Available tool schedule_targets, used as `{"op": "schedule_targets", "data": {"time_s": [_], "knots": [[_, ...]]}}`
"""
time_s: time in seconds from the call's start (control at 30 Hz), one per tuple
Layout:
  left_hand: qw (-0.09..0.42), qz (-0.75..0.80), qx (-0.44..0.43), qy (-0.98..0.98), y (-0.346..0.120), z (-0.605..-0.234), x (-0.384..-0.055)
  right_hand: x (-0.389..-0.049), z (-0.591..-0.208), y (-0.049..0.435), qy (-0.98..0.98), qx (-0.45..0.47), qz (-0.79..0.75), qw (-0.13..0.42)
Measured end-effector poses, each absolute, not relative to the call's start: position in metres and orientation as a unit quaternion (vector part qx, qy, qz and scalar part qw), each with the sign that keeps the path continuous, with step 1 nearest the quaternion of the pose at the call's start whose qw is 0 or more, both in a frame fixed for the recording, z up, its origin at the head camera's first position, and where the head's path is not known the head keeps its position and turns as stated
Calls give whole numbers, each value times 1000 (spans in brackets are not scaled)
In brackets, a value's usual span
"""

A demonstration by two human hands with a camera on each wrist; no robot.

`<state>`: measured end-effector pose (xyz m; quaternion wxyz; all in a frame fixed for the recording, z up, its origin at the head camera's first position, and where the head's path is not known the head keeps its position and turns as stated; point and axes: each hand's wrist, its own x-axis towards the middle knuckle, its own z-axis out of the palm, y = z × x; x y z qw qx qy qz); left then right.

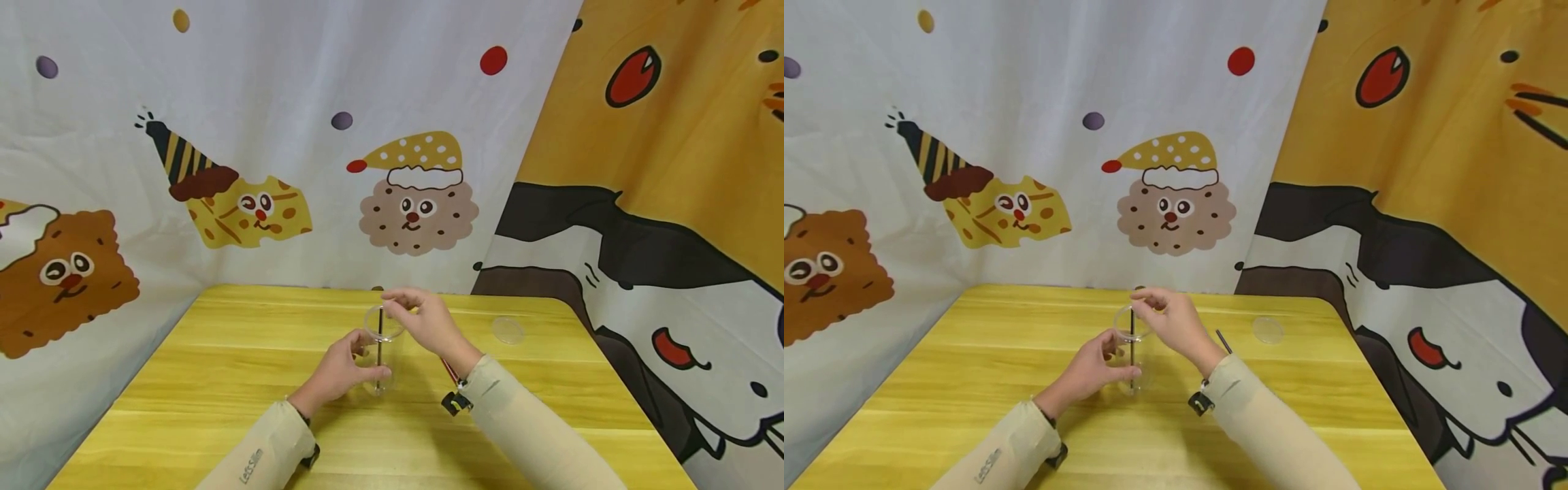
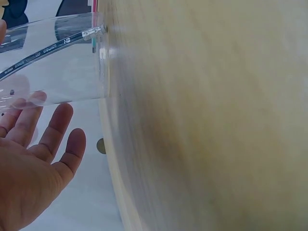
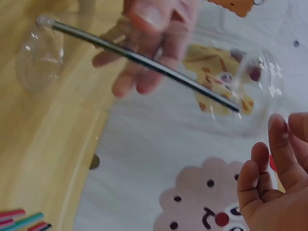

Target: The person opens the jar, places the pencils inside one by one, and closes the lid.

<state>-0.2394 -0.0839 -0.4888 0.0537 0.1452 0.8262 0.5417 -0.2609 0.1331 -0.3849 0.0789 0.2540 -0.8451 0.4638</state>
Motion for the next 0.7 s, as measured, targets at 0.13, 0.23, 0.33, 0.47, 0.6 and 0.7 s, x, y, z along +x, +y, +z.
{"op": "schedule_targets", "data": {"time_s": [0.13,0.23,0.33,0.47,0.6,0.7], "knots": [[50,540,144,828,-84,-488,-240,-268,-381,146,-826,238,498,111],[50,539,144,828,-83,-488,-241,-273,-383,159,-822,218,514,111],[52,540,144,828,-83,-488,-241,-277,-388,171,-826,197,519,98],[55,543,140,826,-83,-489,-240,-282,-399,190,-835,174,517,69],[62,543,135,826,-83,-489,-239,-288,-414,212,-851,143,504,31],[63,543,135,826,-83,-488,-239,-293,-426,228,-863,128,488,4]]}}
